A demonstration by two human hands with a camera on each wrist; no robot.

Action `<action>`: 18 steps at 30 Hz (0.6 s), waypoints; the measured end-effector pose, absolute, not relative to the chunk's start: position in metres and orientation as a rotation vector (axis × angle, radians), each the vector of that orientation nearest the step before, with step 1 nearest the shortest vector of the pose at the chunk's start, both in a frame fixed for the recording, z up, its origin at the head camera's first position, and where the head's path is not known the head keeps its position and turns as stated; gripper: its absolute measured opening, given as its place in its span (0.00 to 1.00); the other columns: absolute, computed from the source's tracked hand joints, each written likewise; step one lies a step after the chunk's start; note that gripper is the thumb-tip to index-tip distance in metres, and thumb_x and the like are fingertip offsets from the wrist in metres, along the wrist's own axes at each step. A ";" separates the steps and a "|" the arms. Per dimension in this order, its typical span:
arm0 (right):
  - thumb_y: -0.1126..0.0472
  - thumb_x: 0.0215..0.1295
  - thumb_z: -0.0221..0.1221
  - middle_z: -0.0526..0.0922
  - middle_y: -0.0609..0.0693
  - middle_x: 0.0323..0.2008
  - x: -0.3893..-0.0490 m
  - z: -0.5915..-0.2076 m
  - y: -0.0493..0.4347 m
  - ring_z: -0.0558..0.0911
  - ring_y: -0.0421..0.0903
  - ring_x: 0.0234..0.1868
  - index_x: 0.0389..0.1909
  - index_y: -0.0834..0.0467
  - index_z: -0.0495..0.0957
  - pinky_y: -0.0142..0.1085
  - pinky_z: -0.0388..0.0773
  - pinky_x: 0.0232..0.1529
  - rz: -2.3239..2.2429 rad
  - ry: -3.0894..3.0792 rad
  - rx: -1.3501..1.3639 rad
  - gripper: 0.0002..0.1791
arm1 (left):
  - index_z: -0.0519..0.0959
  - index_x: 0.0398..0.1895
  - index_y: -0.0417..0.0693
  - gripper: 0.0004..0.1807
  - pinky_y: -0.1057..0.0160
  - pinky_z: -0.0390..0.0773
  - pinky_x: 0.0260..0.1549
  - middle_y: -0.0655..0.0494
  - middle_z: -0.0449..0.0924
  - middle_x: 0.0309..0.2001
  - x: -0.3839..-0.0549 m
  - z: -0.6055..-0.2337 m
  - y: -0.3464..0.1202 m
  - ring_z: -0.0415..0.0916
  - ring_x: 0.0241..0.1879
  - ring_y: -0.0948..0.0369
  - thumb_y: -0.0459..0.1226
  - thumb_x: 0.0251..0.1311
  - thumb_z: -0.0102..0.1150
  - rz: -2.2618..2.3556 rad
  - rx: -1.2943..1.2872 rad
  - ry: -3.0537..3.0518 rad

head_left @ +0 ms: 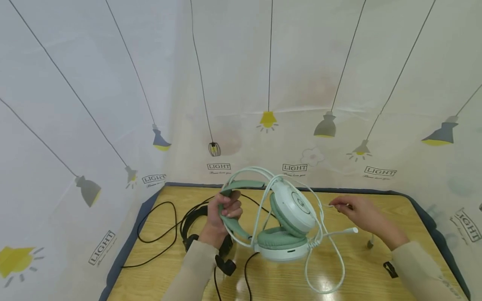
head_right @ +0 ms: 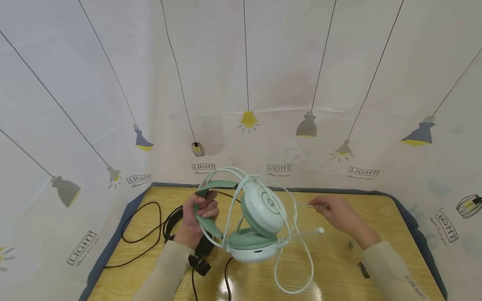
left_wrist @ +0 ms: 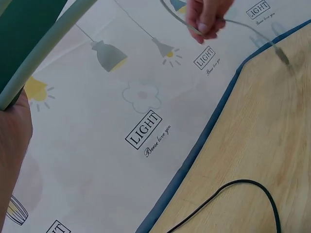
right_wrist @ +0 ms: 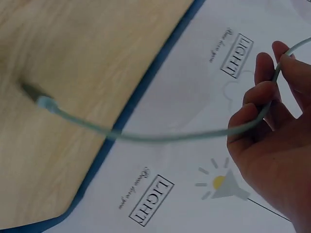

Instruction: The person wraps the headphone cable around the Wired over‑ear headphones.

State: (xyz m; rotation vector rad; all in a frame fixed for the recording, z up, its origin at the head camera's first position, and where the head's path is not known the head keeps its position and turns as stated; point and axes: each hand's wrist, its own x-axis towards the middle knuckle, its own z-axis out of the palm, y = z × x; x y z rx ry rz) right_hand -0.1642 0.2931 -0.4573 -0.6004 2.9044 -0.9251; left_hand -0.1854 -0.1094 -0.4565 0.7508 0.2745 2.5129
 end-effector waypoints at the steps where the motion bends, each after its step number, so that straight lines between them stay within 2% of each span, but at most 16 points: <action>1: 0.66 0.75 0.57 0.88 0.51 0.43 -0.164 -0.463 0.294 0.86 0.48 0.42 0.52 0.61 0.85 0.43 0.82 0.39 -0.926 2.900 -0.613 0.12 | 0.77 0.38 0.46 0.12 0.75 0.59 0.17 0.62 0.48 0.21 -0.186 -0.456 -0.110 0.46 0.14 0.69 0.26 0.57 0.45 2.537 0.726 0.280; 7: 0.67 0.72 0.60 0.89 0.51 0.41 -0.162 -0.492 0.298 0.87 0.49 0.40 0.48 0.61 0.86 0.42 0.82 0.38 -0.951 2.904 -0.648 0.09 | 0.75 0.34 0.47 0.09 0.74 0.62 0.15 0.63 0.51 0.20 -0.187 -0.451 -0.110 0.47 0.15 0.69 0.27 0.54 0.48 2.699 0.524 0.276; 10: 0.68 0.72 0.59 0.89 0.51 0.42 -0.159 -0.501 0.302 0.87 0.50 0.42 0.48 0.62 0.85 0.41 0.83 0.39 -0.936 2.855 -0.666 0.09 | 0.76 0.38 0.45 0.11 0.73 0.63 0.14 0.63 0.53 0.20 -0.188 -0.449 -0.114 0.48 0.15 0.69 0.26 0.53 0.50 2.774 0.445 0.213; 14: 0.69 0.74 0.56 0.87 0.53 0.44 -0.153 -0.505 0.315 0.86 0.53 0.43 0.49 0.63 0.83 0.39 0.82 0.38 -0.920 2.738 -0.651 0.10 | 0.74 0.43 0.42 0.13 0.71 0.62 0.14 0.62 0.52 0.20 -0.192 -0.442 -0.124 0.48 0.15 0.68 0.26 0.55 0.47 2.858 0.453 0.101; 18: 0.69 0.76 0.53 0.86 0.54 0.46 -0.145 -0.508 0.332 0.85 0.55 0.45 0.51 0.65 0.82 0.39 0.83 0.39 -0.961 2.667 -0.592 0.11 | 0.72 0.42 0.40 0.12 0.71 0.59 0.15 0.62 0.50 0.20 -0.196 -0.433 -0.135 0.47 0.15 0.68 0.25 0.56 0.44 2.934 0.470 0.078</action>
